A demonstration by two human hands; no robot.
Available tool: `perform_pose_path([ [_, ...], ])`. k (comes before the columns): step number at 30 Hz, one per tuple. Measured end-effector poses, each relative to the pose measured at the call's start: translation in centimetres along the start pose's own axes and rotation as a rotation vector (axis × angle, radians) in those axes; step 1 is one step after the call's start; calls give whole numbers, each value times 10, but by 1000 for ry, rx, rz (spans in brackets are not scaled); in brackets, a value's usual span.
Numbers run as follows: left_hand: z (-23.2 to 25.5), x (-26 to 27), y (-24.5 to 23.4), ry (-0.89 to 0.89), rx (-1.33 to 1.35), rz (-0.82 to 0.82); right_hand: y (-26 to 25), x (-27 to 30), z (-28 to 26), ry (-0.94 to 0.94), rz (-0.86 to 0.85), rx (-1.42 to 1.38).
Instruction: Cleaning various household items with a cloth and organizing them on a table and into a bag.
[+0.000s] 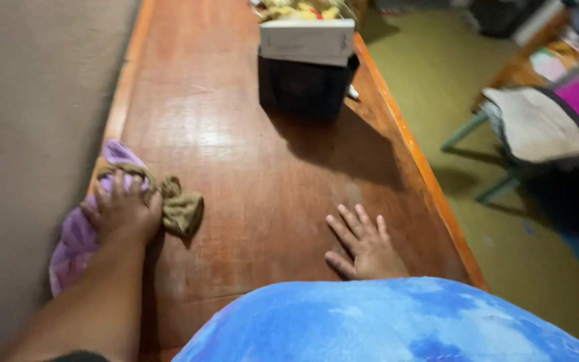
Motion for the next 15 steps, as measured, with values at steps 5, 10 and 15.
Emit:
perform_pose_path([
  [5, 26, -62, -18, -26, 65, -44, -7, 10, -24, 150, 41, -13],
  [10, 47, -122, -30, 24, 129, -108, -15, 7, -28, 169, 40, -24],
  [15, 96, -176, -20, 162, 165, -115, -26, 8, -36, 194, -21, -68],
])
Point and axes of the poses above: each hand's wrist, its own x-axis away from the middle knuckle, its own y-axis out of the palm, z = x × y, the point moved 2 cm from there along -x, towards the middle knuckle, and after that the axes turned 10 degrees about -z, right-handed, at the moved point
